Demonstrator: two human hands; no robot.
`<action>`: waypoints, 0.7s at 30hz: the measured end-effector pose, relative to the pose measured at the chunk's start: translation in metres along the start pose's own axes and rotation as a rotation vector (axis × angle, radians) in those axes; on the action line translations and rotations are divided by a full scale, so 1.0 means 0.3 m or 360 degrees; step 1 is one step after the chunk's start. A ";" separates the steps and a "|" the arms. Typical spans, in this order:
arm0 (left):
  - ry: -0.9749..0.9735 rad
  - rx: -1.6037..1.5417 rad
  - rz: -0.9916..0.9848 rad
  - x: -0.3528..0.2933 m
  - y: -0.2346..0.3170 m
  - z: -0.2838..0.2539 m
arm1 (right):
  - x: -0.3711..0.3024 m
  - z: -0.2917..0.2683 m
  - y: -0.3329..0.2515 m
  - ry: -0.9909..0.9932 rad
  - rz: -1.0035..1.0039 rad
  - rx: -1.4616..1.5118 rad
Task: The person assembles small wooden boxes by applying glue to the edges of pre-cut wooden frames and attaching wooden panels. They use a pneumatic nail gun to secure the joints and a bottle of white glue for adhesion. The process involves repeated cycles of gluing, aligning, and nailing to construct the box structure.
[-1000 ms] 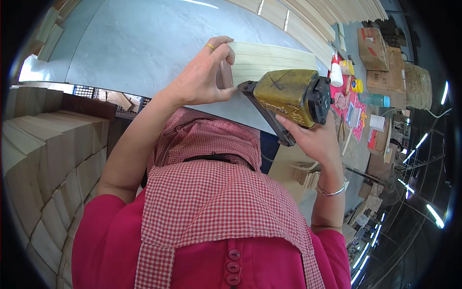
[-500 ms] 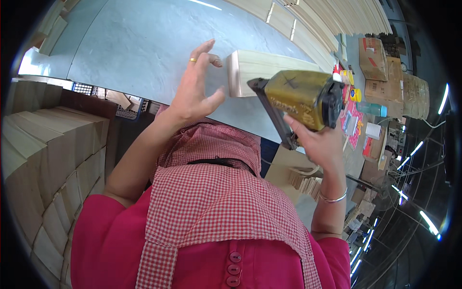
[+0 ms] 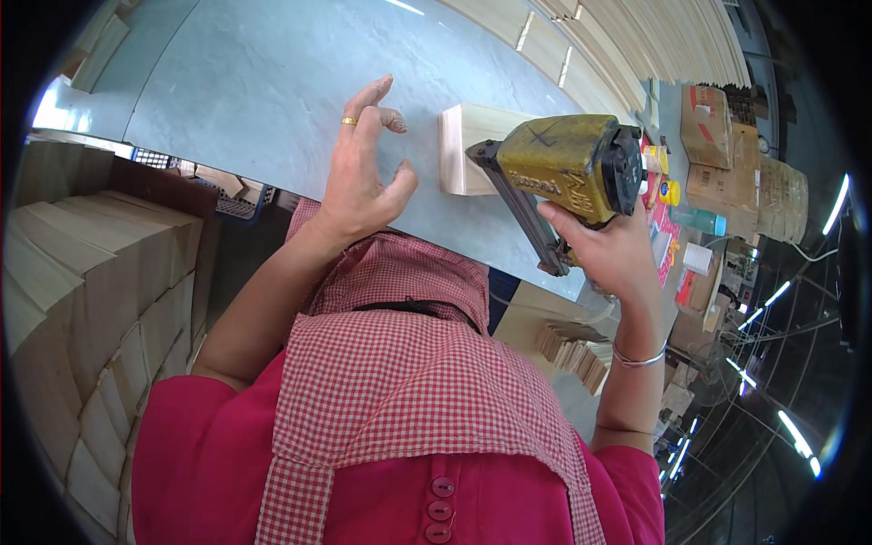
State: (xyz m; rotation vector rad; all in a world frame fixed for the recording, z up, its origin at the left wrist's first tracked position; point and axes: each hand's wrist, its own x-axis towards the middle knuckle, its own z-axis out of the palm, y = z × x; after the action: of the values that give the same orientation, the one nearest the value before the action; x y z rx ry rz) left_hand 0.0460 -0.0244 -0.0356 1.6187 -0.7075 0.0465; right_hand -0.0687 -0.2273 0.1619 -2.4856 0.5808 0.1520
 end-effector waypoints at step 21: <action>0.0088 0.0019 0.0017 0.005 0.003 -0.002 | 0.208 -0.085 -0.001 -0.0031 -0.0075 -0.0088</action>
State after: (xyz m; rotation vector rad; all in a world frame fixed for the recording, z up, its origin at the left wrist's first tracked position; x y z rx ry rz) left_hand 0.0470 -0.0246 -0.0340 1.6190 -0.6743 0.1027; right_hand -0.0130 -0.2645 0.1688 -2.5460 0.5162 0.1762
